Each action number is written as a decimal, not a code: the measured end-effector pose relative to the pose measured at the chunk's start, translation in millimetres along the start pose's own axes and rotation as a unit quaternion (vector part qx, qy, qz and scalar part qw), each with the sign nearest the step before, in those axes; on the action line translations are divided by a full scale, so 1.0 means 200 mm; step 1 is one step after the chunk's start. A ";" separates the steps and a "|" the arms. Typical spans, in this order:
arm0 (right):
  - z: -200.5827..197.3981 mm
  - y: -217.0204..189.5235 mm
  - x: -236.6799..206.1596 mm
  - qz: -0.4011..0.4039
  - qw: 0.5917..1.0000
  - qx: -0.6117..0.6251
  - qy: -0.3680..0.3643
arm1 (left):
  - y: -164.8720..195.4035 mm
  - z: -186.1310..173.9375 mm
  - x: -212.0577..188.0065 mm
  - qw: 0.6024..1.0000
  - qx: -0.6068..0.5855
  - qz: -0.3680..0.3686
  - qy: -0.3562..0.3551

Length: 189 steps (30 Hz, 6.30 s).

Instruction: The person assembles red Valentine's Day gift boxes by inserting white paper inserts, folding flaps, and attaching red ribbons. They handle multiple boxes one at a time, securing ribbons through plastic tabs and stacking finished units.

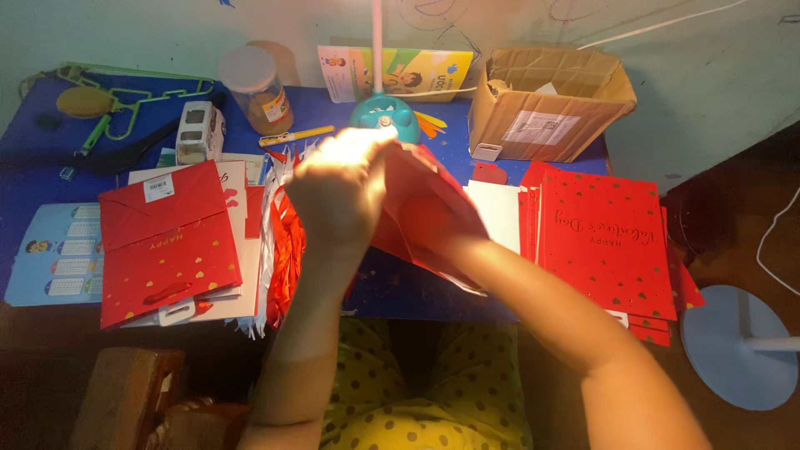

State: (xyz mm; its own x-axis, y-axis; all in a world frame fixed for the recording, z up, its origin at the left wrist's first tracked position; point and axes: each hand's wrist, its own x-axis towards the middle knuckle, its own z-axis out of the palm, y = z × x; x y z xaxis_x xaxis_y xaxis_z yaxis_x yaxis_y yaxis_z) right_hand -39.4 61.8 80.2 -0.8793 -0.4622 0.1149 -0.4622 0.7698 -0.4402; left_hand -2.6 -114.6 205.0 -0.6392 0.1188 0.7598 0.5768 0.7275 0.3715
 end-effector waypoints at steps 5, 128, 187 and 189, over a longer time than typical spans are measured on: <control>-0.11 0.00 0.07 0.023 0.979 -0.041 -0.201 | 0.03 -0.03 0.18 0.998 0.020 0.013 0.061; -0.39 0.34 -0.80 0.160 0.702 0.673 0.168 | 0.38 0.91 -0.57 0.620 -0.630 -0.285 -0.370; -0.75 -0.42 -0.39 -0.101 0.977 -0.049 0.182 | -0.03 -0.21 -0.10 0.924 0.086 -0.116 -0.355; -0.77 -0.49 -0.46 -0.066 0.969 -0.179 0.159 | 0.00 -0.23 -0.12 0.937 0.068 -0.075 -0.335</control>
State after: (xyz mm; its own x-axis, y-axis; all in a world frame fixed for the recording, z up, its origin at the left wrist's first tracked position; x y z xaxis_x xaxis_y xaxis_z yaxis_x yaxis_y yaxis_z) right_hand 68.9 96.8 250.9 -0.7746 -0.4515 0.4428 -0.5330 0.8430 -0.0728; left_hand 36.6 -148.4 212.1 -0.9101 0.3721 0.1823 0.4135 0.8439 0.3419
